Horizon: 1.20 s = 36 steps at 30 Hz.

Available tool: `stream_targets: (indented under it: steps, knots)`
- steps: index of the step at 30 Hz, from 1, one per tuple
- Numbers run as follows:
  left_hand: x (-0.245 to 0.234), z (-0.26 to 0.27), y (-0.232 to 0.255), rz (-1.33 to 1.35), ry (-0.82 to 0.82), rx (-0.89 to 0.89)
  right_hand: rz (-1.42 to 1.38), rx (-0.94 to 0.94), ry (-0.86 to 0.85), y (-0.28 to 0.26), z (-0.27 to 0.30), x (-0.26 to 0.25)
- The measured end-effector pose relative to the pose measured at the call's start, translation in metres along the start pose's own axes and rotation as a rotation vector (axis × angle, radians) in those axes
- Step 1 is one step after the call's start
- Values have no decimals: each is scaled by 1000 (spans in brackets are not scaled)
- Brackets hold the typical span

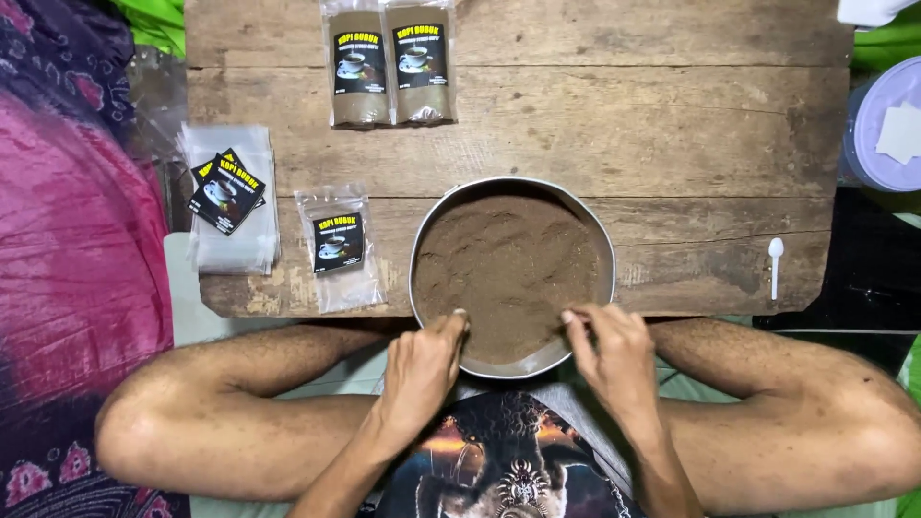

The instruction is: Manually removing small white impurities from a bowl of ground coffee by hand.

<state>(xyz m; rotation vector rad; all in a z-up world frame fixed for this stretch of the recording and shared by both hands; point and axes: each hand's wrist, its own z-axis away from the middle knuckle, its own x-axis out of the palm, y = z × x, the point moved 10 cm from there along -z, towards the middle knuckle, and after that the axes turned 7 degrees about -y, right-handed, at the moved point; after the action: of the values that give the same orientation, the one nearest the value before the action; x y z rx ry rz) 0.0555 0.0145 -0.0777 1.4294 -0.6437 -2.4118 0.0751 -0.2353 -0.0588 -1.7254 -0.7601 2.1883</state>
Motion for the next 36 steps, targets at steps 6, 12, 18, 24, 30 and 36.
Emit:
stream_targets:
  steps: [6, 12, 18, 24, 30, 36]
  knots:
    - [-64, -8, 33, 215, 183, 67, -292, 4, -50, -66, -36, 32]
    - [-134, 10, 29, 202, 449, 74, -206, -8, 196, -52, -48, -3]
    - [-7, -14, -8, 58, 183, 31, -126, -212, 57, -59, -29, 25]
    - [-53, 7, 16, 291, 263, 25, -89, -92, 139, 6, -19, -17]
    - [-49, 9, 34, 112, 146, 115, -113, -8, -87, -23, -18, 21]
    - [-11, -29, 25, 232, 65, 28, -305, 86, -49, -39, -36, 25]
